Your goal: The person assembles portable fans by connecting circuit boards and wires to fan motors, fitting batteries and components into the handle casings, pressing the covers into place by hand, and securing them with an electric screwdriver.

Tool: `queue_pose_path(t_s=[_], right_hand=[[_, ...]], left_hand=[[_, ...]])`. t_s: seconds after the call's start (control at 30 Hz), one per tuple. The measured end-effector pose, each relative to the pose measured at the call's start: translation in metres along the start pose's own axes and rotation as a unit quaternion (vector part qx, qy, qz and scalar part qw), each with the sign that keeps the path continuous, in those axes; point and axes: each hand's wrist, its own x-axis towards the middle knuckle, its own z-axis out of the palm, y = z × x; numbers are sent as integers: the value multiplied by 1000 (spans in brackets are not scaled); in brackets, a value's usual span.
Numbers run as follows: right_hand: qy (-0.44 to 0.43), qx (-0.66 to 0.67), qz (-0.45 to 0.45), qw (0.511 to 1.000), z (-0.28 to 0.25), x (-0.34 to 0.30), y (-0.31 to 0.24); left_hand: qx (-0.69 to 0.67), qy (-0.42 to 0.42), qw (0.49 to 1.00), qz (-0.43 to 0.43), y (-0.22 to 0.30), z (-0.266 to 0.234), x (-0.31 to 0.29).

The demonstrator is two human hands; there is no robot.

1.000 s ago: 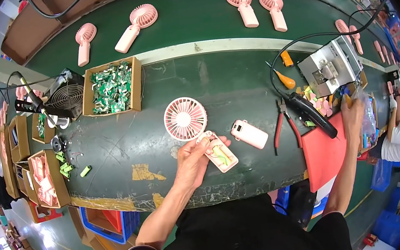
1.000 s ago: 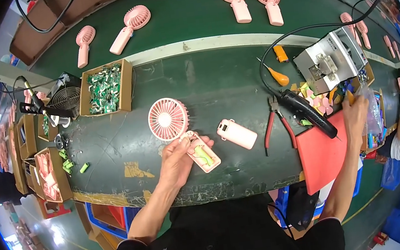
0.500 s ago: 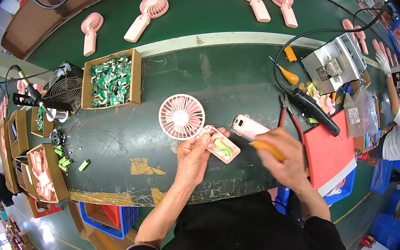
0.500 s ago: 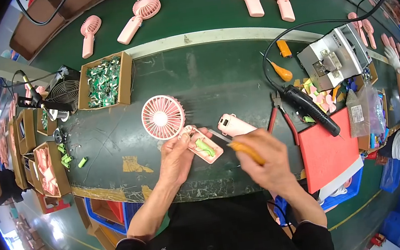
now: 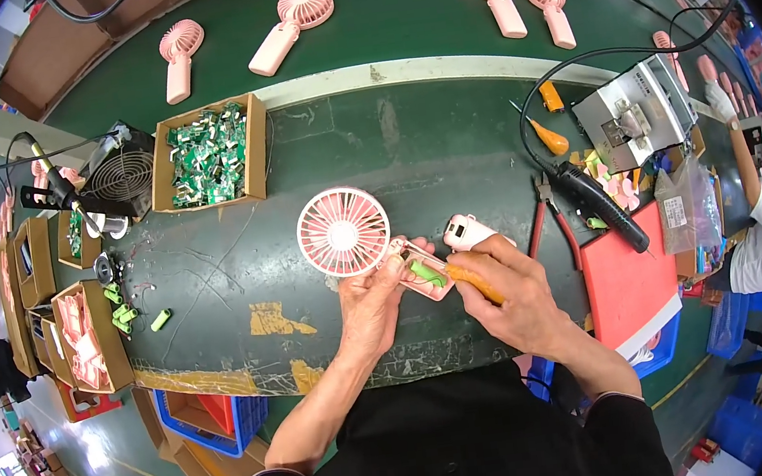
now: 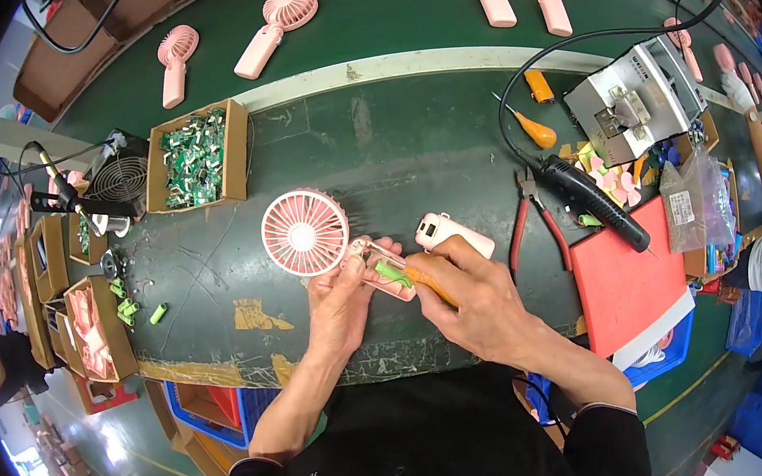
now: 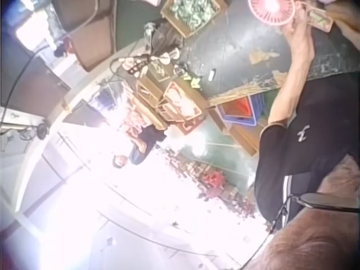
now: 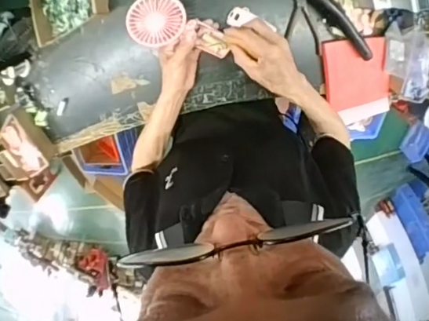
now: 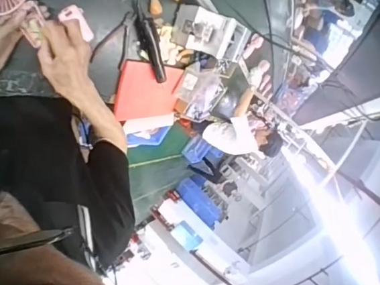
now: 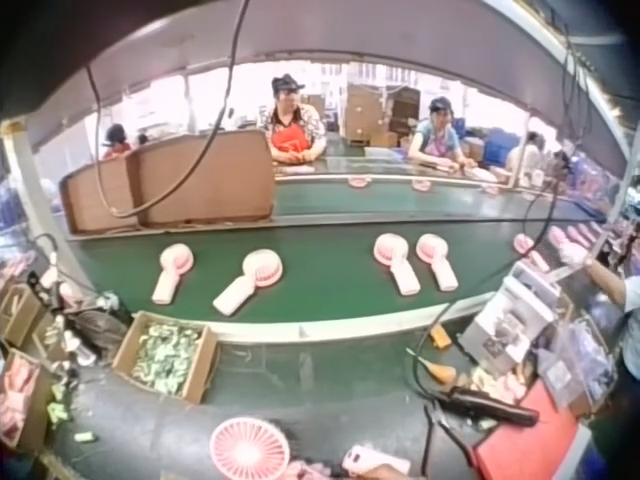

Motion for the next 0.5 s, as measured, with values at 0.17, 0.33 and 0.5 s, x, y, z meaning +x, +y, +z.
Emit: queue_pose_path(t_s=[0.17, 0.33, 0.5], right_hand=[[15, -40, -31, 999, 5, -4, 1], [29, -97, -54, 993, 14, -12, -2], [88, -89, -72, 990, 26, -19, 7]], left_hand=[[-4, 3, 1000, -3, 2, 1, 0], [-13, 6, 1000, -5, 1, -1, -1], [-14, 12, 1000, -11, 2, 0, -1]])
